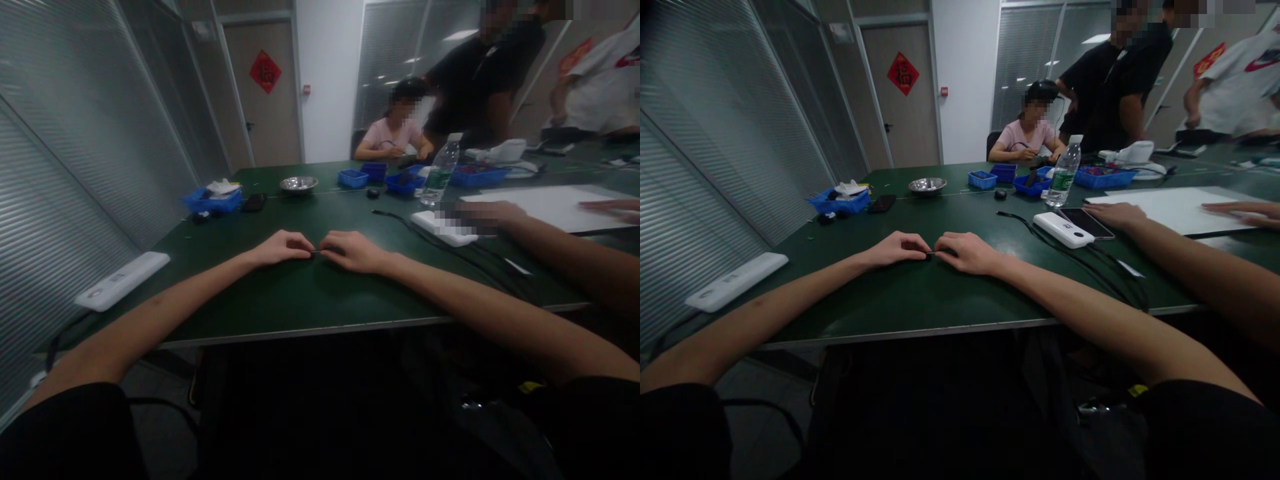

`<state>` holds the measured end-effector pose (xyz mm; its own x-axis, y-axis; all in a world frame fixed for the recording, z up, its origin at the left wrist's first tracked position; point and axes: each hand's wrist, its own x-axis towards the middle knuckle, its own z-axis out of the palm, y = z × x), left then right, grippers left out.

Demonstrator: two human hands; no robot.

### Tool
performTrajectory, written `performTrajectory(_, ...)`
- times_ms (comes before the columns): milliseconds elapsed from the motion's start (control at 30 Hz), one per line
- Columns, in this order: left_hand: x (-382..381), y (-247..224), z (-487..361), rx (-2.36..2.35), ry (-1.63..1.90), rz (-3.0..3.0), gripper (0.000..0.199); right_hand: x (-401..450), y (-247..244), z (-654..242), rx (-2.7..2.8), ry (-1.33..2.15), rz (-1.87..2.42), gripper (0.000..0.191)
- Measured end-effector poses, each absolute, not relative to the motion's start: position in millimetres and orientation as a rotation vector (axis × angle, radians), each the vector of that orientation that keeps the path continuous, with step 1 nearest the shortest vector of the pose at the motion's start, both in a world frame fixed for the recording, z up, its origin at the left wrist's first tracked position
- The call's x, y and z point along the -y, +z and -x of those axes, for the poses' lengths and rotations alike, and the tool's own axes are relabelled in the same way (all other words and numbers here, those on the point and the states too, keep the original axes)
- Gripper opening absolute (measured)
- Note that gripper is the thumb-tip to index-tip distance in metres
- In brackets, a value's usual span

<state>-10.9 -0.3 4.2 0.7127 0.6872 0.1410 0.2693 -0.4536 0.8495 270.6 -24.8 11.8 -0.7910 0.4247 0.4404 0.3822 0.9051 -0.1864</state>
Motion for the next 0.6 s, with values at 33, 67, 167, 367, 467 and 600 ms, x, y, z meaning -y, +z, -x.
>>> performTrajectory(33, 0.2, 4.0, 11.5, -0.72, 0.595, -2.036, 0.039, 24.6, 11.5, -270.6, 2.585, 0.119, 0.585, 0.025)
performTrajectory(67, -0.4, 4.0, 12.6, -0.714, 0.587, -2.033, 0.04, 24.4, 11.1, -270.6, 2.586, 0.12, 0.588, 0.025)
performTrajectory(167, -3.6, 3.7, 16.4, -0.695, 0.578, -2.028, 0.04, 24.8, 11.3, -270.8, 2.592, 0.134, 0.586, 0.026)
performTrajectory(367, -6.3, 1.8, 17.5, -0.662, 0.589, -2.046, 0.036, 28.7, 14.3, -270.9, 2.585, 0.143, 0.581, 0.023)
performTrajectory(467, -6.5, 2.3, 17.0, -0.659, 0.586, -2.062, 0.036, 30.1, 15.4, -270.8, 2.574, 0.135, 0.587, 0.021)
performTrajectory(600, -7.1, 3.0, 17.7, -0.676, 0.578, -2.076, 0.036, 30.3, 16.5, -271.3, 2.567, 0.133, 0.58, 0.017)
